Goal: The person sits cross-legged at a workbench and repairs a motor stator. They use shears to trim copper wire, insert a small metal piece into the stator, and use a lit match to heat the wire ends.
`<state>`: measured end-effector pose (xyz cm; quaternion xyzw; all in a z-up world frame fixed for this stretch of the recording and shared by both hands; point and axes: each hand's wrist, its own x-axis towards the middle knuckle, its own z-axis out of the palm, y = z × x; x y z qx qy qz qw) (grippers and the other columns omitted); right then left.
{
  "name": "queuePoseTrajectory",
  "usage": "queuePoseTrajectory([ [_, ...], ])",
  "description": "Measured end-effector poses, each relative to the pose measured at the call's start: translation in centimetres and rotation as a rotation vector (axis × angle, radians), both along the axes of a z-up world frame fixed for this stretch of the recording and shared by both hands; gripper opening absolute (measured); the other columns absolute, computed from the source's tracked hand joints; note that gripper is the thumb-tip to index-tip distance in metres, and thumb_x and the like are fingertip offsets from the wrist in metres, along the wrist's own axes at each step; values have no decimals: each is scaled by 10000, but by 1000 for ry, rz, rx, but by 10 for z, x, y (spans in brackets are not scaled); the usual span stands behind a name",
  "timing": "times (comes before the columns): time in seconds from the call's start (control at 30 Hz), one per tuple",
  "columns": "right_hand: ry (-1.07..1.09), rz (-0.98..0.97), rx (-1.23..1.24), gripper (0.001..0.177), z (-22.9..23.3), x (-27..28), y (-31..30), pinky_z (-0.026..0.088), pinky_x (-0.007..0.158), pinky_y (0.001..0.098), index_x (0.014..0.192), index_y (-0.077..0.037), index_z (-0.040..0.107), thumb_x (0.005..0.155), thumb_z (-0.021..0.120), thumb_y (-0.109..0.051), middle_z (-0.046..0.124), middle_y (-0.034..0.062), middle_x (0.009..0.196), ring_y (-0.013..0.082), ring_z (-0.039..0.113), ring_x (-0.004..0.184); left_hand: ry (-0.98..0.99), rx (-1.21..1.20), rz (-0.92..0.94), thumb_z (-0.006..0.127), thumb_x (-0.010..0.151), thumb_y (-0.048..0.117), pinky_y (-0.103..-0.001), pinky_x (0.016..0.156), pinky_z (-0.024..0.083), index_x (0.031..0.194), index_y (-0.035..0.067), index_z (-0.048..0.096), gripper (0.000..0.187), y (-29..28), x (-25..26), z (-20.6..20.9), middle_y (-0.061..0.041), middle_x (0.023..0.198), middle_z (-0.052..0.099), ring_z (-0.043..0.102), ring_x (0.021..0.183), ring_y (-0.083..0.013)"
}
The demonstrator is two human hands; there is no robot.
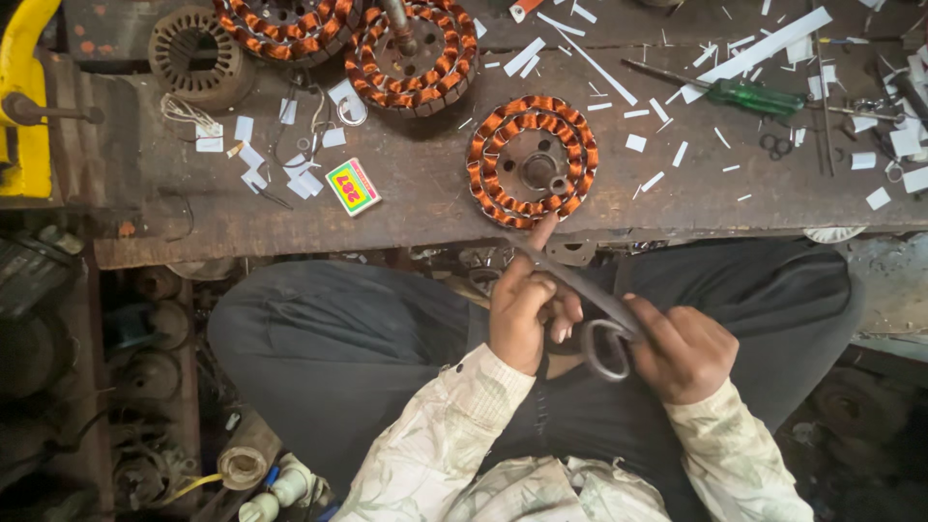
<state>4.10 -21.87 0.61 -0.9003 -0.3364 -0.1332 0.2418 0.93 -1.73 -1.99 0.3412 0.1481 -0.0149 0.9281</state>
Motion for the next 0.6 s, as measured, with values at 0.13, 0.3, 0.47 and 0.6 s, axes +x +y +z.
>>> queuePoseTrajectory([
  [0.13,14,-86,48,445,-3,1,2,436,581,415,1141,-78,754,702,776,-10,469,60,686,245,517,586,-5,-15,0,372,922,30,-228,458,434,1652,77,299,735,1,1,-4,-112,701,647,506,474,-119],
  [0.3,-10,-24,-19,410,-2,0,2,437,552,408,1101,-73,764,696,807,-33,473,62,662,241,519,562,-29,-30,-6,382,917,20,-228,454,432,1663,78,282,755,0,-1,-6,-118,740,665,514,484,-115],
  [0.47,-59,-47,14,440,-3,-3,0,424,536,414,1079,-65,768,641,797,-33,458,59,646,240,505,539,10,-26,-23,383,918,28,-224,446,437,1661,95,265,755,0,-1,-7,-117,733,669,527,473,-114],
  [0.6,-35,-84,10,475,-3,-4,0,441,578,405,1169,-68,751,701,772,10,458,48,698,232,510,586,-17,-28,-14,389,914,27,-221,470,444,1660,103,259,761,0,1,-8,-135,752,687,526,473,-116],
])
